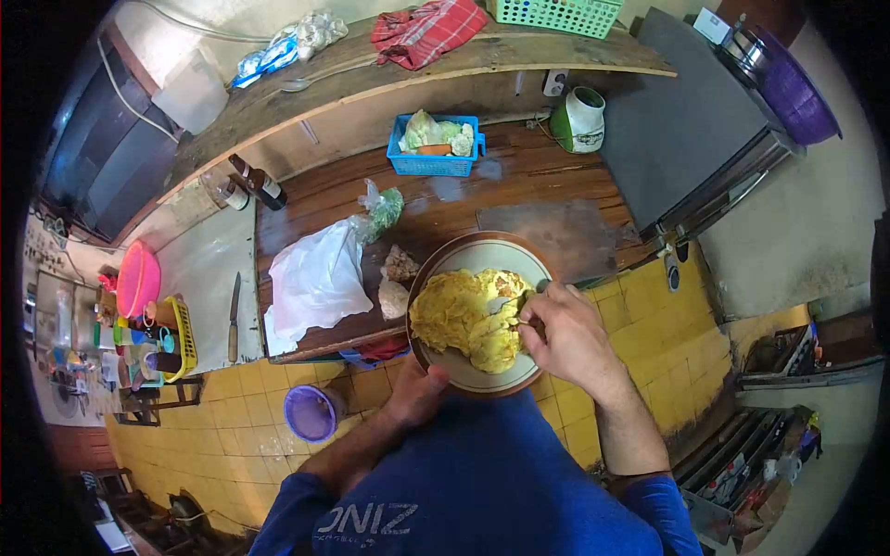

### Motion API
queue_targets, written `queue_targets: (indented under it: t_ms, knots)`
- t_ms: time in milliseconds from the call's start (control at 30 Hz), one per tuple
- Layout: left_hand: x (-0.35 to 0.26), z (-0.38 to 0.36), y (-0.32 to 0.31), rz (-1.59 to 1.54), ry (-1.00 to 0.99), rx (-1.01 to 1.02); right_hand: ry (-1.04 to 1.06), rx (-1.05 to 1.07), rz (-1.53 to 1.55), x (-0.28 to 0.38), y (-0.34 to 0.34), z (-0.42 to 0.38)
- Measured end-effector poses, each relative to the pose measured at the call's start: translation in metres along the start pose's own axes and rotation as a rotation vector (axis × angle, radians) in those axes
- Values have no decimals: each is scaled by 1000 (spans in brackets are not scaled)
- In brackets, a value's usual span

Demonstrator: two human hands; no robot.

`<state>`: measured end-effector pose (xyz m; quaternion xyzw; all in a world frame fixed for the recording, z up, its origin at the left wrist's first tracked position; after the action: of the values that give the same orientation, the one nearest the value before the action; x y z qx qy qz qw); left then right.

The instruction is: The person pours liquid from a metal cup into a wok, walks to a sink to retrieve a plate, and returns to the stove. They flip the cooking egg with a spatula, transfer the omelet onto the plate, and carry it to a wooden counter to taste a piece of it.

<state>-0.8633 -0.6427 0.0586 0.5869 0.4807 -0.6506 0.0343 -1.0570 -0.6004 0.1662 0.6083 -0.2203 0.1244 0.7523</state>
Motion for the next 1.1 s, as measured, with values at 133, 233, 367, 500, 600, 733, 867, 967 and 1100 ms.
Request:
queue_targets:
  t_ms: [133,233,367,500,600,733,867,967,1100]
  knots:
    - [-1,9,11,4,-10,-17,29,-139,79,17,8,14]
    - [-10,15,15,59,-22,2,202,-253,153,35,1,33]
    - [-16,14,26,75,-62,71,165,-211,4,62,-19,51]
    - [-21,11,38,36,-65,57,164,-181,19,69,-39,57]
    - [-25,11,49,109,-72,42,195,-220,70,80,-38,59]
    - [-41,8,41,-128,-42,67,232,-273,192,98,-7,56]
    - [-47,4,46,-257,52,33,190,-302,642,115,33,46]
    - [-28,1,69,-240,101,54,227,-266,831,135,59,37]
    - [-43,-11,56,-302,220,-5,306,-227,865,150,68,34]
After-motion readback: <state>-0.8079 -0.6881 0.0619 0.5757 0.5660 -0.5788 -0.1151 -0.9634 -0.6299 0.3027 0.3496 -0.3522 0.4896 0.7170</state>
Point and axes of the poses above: each hand's wrist, its own z-axis towards the middle knuckle, its own y-axis out of the back of the hand, x = y × z, the point moved 5 cm from there along z, towards the middle knuckle, and after that the axes turned 7 degrees about -x, right-handed, at the moved point
